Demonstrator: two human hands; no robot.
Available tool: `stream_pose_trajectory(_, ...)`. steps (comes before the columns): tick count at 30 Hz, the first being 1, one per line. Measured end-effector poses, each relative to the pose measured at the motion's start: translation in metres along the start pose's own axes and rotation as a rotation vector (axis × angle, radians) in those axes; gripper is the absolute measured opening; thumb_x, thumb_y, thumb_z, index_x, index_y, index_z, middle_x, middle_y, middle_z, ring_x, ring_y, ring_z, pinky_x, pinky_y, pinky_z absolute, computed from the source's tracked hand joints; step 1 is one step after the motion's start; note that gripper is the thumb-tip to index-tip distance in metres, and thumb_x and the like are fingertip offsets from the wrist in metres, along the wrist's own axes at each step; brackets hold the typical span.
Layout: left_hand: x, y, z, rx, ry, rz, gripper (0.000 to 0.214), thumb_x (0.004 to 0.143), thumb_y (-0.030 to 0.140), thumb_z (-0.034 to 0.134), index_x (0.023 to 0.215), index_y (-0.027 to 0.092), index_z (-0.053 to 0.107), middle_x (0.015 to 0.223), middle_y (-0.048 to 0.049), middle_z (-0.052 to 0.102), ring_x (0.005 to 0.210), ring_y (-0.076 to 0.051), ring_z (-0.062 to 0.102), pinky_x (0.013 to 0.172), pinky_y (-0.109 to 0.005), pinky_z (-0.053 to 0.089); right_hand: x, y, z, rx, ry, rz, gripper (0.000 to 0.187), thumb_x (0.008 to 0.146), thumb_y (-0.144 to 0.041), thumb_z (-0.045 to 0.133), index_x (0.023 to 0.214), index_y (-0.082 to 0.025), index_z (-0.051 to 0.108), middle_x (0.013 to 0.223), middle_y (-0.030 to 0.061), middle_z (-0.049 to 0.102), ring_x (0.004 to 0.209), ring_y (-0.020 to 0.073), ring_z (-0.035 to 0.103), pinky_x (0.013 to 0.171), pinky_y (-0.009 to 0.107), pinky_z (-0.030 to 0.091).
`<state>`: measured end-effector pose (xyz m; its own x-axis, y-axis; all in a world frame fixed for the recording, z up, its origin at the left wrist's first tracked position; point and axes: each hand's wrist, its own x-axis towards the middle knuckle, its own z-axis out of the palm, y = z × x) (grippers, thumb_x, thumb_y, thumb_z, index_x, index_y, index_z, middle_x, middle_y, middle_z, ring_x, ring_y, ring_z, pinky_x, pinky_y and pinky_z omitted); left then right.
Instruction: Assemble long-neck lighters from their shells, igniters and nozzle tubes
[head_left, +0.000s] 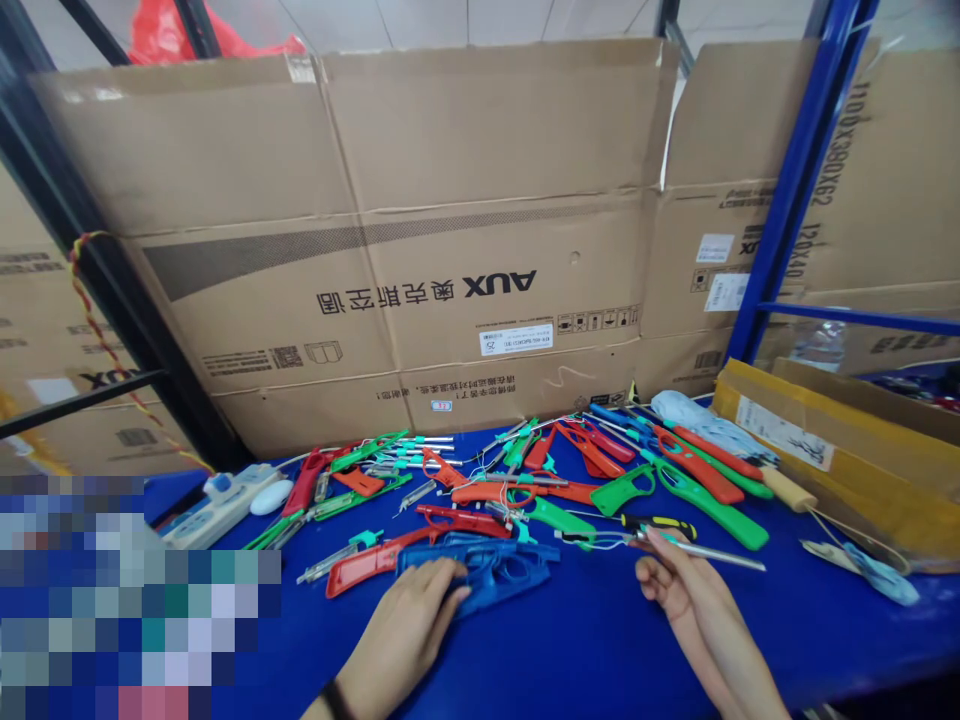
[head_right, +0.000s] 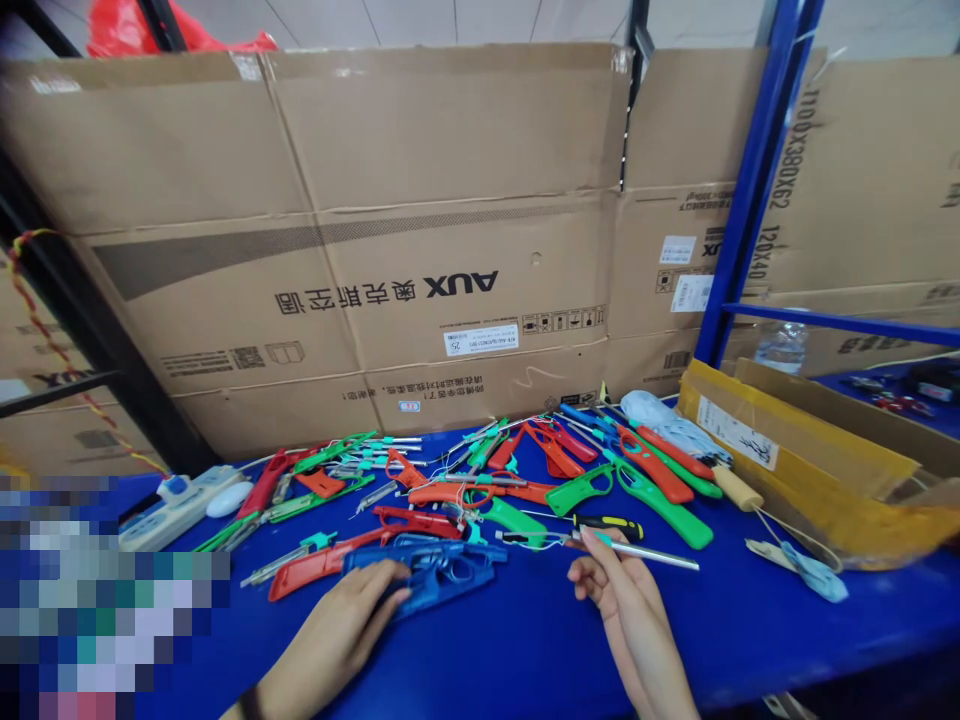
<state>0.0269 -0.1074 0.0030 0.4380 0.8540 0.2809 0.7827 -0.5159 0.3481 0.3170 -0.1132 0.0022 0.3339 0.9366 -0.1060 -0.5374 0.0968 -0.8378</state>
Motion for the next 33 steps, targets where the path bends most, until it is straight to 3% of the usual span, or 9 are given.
stream_pose_trajectory(4,0.019,-0.005,0.004,0.121,0.092,0.049,0.019,0.095,0.034,0.042,0.097,0.024,0.058,0.094,-0.0047,0.063,0.086,-0.022,0.062,0.077,-0.034,0.051,-0.001,-0.001,0.001,-0.015,-0.018,-0.003,0.038,0.053,-0.026,0.086,0.078,-0.016,0.06,0.07,0.0005,0.069,0.053,0.0105,0.059,0.041,0.015,0.045)
stream_pose_trajectory(11,0.023,-0.013,0.007,0.148,0.182,0.051,0.015,0.093,0.034,0.046,0.092,0.023,0.057,0.093,-0.0033,0.061,0.084,-0.022,0.06,0.074,-0.035,0.049,0.0,-0.001,0.002,0.0,-0.017,-0.005,0.037,0.058,-0.035,0.085,0.078,-0.015,0.061,0.069,0.0032,0.069,0.051,0.0098,0.059,0.04,0.015,0.044)
stream_pose_trajectory(20,0.045,-0.018,0.012,0.173,0.262,0.082,0.016,0.093,0.036,0.045,0.089,0.022,0.054,0.09,-0.0043,0.058,0.084,-0.023,0.057,0.073,-0.037,0.047,0.003,-0.001,0.002,0.01,-0.071,0.004,0.036,0.055,-0.028,0.086,0.079,-0.015,0.063,0.07,0.0025,0.07,0.052,0.0098,0.06,0.041,0.015,0.045)
stream_pose_trajectory(27,0.04,-0.016,0.006,0.21,0.289,0.124,0.018,0.093,0.032,0.043,0.089,0.022,0.058,0.091,-0.0056,0.06,0.084,-0.025,0.054,0.072,-0.038,0.043,0.006,-0.003,0.002,-0.002,-0.086,0.015,0.037,0.057,-0.036,0.085,0.077,-0.015,0.062,0.072,0.0034,0.07,0.053,0.0094,0.06,0.041,0.016,0.046)
stream_pose_trajectory(33,0.021,-0.002,0.0,0.204,0.252,0.179,0.019,0.093,0.028,0.043,0.097,0.023,0.061,0.096,-0.006,0.06,0.085,-0.023,0.056,0.075,-0.036,0.046,0.003,-0.002,0.003,-0.032,-0.122,0.005,0.037,0.057,-0.037,0.084,0.078,-0.014,0.063,0.072,0.0042,0.071,0.051,0.0104,0.061,0.039,0.016,0.045)
